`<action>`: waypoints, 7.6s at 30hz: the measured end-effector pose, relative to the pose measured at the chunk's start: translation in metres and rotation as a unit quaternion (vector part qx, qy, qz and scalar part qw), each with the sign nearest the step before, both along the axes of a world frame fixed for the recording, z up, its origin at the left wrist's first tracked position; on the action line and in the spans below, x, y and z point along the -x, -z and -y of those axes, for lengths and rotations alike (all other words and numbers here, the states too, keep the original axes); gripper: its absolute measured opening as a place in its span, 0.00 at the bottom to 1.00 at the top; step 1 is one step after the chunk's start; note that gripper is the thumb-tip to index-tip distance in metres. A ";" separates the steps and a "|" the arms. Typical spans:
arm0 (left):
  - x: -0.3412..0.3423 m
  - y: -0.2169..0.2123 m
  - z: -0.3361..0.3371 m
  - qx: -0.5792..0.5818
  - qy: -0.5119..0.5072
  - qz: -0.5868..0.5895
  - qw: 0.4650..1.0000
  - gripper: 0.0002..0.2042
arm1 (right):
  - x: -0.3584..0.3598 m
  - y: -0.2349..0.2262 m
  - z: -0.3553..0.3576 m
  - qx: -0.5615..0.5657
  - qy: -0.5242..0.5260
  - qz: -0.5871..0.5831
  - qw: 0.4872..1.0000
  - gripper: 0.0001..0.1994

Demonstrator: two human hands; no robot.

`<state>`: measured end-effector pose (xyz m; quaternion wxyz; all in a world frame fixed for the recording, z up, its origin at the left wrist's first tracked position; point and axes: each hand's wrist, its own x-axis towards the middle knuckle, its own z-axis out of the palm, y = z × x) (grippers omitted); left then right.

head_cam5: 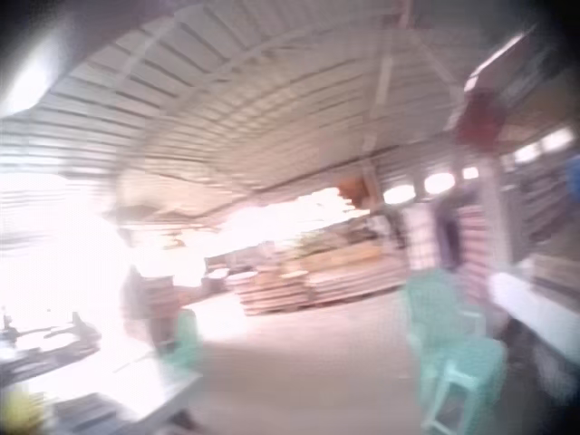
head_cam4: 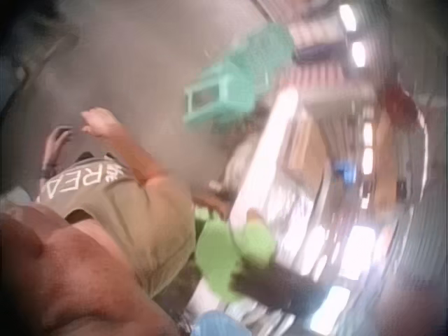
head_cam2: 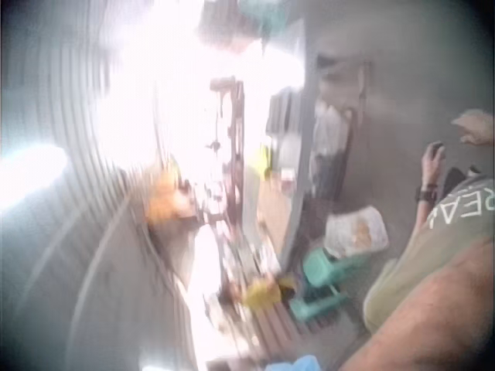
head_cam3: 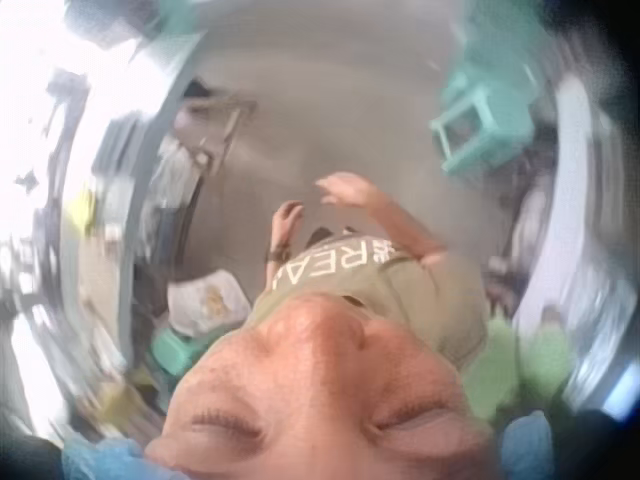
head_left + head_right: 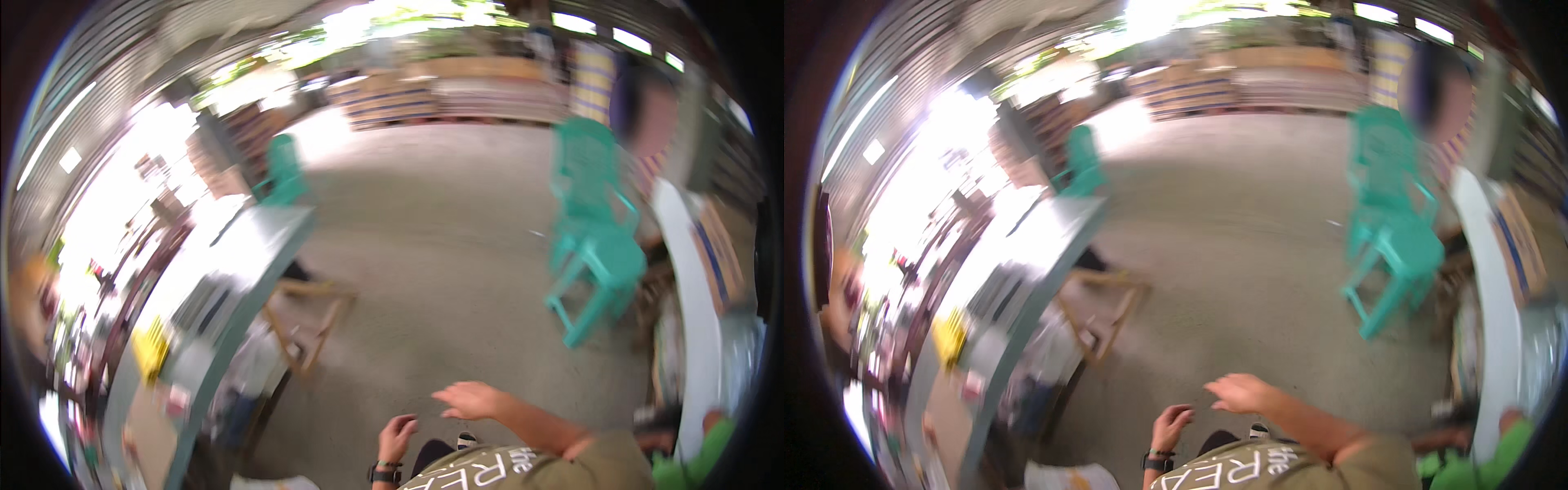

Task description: The person places boards into large plastic sleeves, folds the excess plastic over the edge of the board, and secures the plastic with tape using a tape dispenser.

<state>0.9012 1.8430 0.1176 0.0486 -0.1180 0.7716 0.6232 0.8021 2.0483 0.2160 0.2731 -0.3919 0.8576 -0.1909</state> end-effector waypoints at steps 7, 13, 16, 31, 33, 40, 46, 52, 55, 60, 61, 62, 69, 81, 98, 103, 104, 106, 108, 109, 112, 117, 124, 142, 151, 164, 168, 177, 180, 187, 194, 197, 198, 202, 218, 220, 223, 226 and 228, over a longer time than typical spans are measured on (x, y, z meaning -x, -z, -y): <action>0.170 0.066 -0.025 0.066 0.138 0.157 0.976 0.20 | 0.135 0.023 -0.089 0.078 0.094 0.022 0.992 0.21; 0.392 0.079 -0.162 0.424 0.484 -0.199 0.739 0.10 | 0.120 0.115 -0.238 0.085 0.436 -0.078 0.893 0.21; 0.475 0.014 -0.248 0.351 0.481 -0.164 0.786 0.11 | 0.099 0.109 -0.277 0.087 0.572 0.024 0.815 0.23; 0.284 -0.051 -0.770 0.043 0.925 -0.155 0.343 0.15 | -0.053 0.095 -0.507 -0.007 0.857 0.119 0.501 0.21; 0.282 -0.075 -0.822 0.018 0.933 -0.159 0.324 0.14 | -0.054 0.091 -0.531 0.059 0.876 0.071 0.474 0.22; 0.311 -0.207 -1.040 -0.092 0.865 -0.331 0.366 0.09 | -0.051 0.110 -0.648 0.176 0.891 -0.009 0.418 0.19; 0.269 -0.274 -1.201 -0.167 0.868 -0.342 0.320 0.07 | -0.064 0.049 -0.783 0.122 0.927 -0.258 0.245 0.15; 0.142 -0.262 -1.319 -0.142 0.916 -0.345 0.147 0.08 | -0.116 0.024 -0.829 0.109 0.951 -0.286 0.048 0.12; 0.077 -0.240 -1.354 -0.140 0.921 -0.350 0.097 0.08 | -0.153 0.046 -0.849 0.063 0.950 -0.300 -0.063 0.10; -0.029 -0.203 -1.412 -0.146 0.927 -0.336 0.076 0.09 | -0.206 0.063 -0.867 0.165 0.875 -0.426 -0.162 0.09; -0.048 -0.200 -1.423 -0.139 0.918 -0.366 0.068 0.09 | -0.216 0.066 -0.870 0.218 0.864 -0.425 -0.161 0.09; -0.061 -0.193 -1.439 -0.127 0.908 -0.395 0.064 0.10 | -0.220 0.053 -0.869 0.331 0.867 -0.352 -0.123 0.10; -0.197 -0.139 -1.477 -0.123 0.873 -0.470 0.027 0.16 | -0.255 0.015 -0.850 0.648 0.636 -0.405 0.110 0.13; -0.311 -0.046 -1.522 0.036 0.777 -0.594 -0.204 0.23 | -0.264 0.110 -0.920 0.190 0.872 -0.337 -0.302 0.04; -0.319 -0.072 -1.530 -0.073 0.797 -0.567 -0.194 0.14 | -0.267 0.111 -0.915 0.195 0.851 -0.401 -0.279 0.03; -0.323 -0.080 -1.518 -0.078 0.750 -0.624 -0.205 0.12 | -0.269 0.113 -0.912 0.202 0.842 -0.412 -0.284 0.03; -0.323 -0.080 -1.516 -0.070 0.752 -0.623 -0.204 0.12 | -0.269 0.113 -0.912 0.206 0.839 -0.418 -0.282 0.04; -0.321 -0.082 -1.517 -0.055 0.754 -0.624 -0.200 0.10 | -0.270 0.112 -0.912 0.199 0.840 -0.419 -0.280 0.03; -0.321 -0.082 -1.518 -0.072 0.752 -0.625 -0.197 0.10 | -0.271 0.113 -0.912 0.200 0.840 -0.418 -0.283 0.03; -0.319 -0.081 -1.520 -0.080 0.751 -0.626 -0.195 0.09 | -0.269 0.113 -0.913 0.204 0.838 -0.416 -0.287 0.03; -0.316 -0.077 -1.525 -0.076 0.783 -0.587 -0.191 0.10 | -0.269 0.114 -0.912 0.172 0.852 -0.409 -0.277 0.03; -0.310 -0.070 -1.528 -0.075 0.797 -0.574 -0.170 0.14 | -0.269 0.114 -0.915 0.136 0.859 -0.416 -0.265 0.03; -0.306 -0.067 -1.525 -0.055 0.775 -0.612 -0.148 0.22 | -0.271 0.114 -0.915 0.132 0.859 -0.419 -0.264 0.03; -0.314 -0.055 -1.510 -0.058 0.787 -0.593 -0.161 0.12 | -0.272 0.108 -0.913 0.117 0.868 -0.406 -0.260 0.03; -0.291 -0.047 -1.516 -0.080 0.757 -0.631 -0.148 0.23 | -0.266 0.105 -0.912 0.085 0.870 -0.421 -0.241 0.03; -0.105 -0.264 -1.383 -0.595 0.622 -0.441 0.256 0.11 | -0.203 0.096 -0.880 0.015 0.871 -0.410 -0.272 0.08; -0.050 -0.294 -1.277 -0.634 0.692 -0.177 0.295 0.10 | -0.094 0.125 -0.768 -0.054 0.833 -0.353 -0.423 0.09; 0.009 -0.258 -1.113 -0.556 0.773 0.241 -0.188 0.12 | 0.263 0.258 -0.505 0.308 0.628 0.098 -0.707 0.13; 0.043 -0.250 -1.005 -0.469 0.761 0.231 -0.385 0.09 | 0.339 0.291 -0.465 0.273 0.445 0.015 -0.853 0.11; 0.196 -0.113 -0.720 -0.286 0.667 -0.118 -0.678 0.15 | 0.457 0.323 -0.388 0.262 0.386 -0.150 -0.872 0.09; 0.342 -0.106 -0.520 -0.107 0.229 0.018 -0.967 0.25 | 0.633 0.328 -0.364 0.151 0.088 -0.323 -0.930 0.07; 0.367 -0.071 -0.446 -0.328 0.270 -0.160 -0.891 0.24 | 0.678 0.312 -0.346 0.151 -0.003 -0.297 -0.943 0.07; 0.370 -0.064 -0.428 -0.372 0.258 -0.234 -0.860 0.23 | 0.686 0.308 -0.346 0.148 -0.033 -0.299 -0.942 0.07; 0.419 -0.027 -0.347 -0.297 0.139 -0.209 -0.922 0.24 | 0.718 0.286 -0.321 0.123 -0.134 -0.309 -0.933 0.07; 0.774 -0.049 -0.089 -0.302 -0.279 0.011 -0.911 0.23 | 0.855 0.239 -0.209 0.018 -0.379 -0.320 -0.868 0.07; 0.813 -0.042 -0.070 -0.287 -0.264 0.018 -0.921 0.23 | 0.881 0.251 -0.205 0.036 -0.401 -0.333 -0.853 0.07; 0.871 -0.019 -0.050 -0.309 -0.280 -0.040 -0.908 0.22 | 0.936 0.269 -0.191 0.066 -0.429 -0.348 -0.831 0.07; 0.934 0.004 -0.019 -0.219 -0.304 -0.118 -0.920 0.22 | 1.014 0.279 -0.174 0.088 -0.444 -0.346 -0.822 0.07; 0.970 -0.009 0.008 -0.244 -0.274 -0.085 -0.926 0.22 | 1.071 0.284 -0.155 0.097 -0.437 -0.337 -0.828 0.07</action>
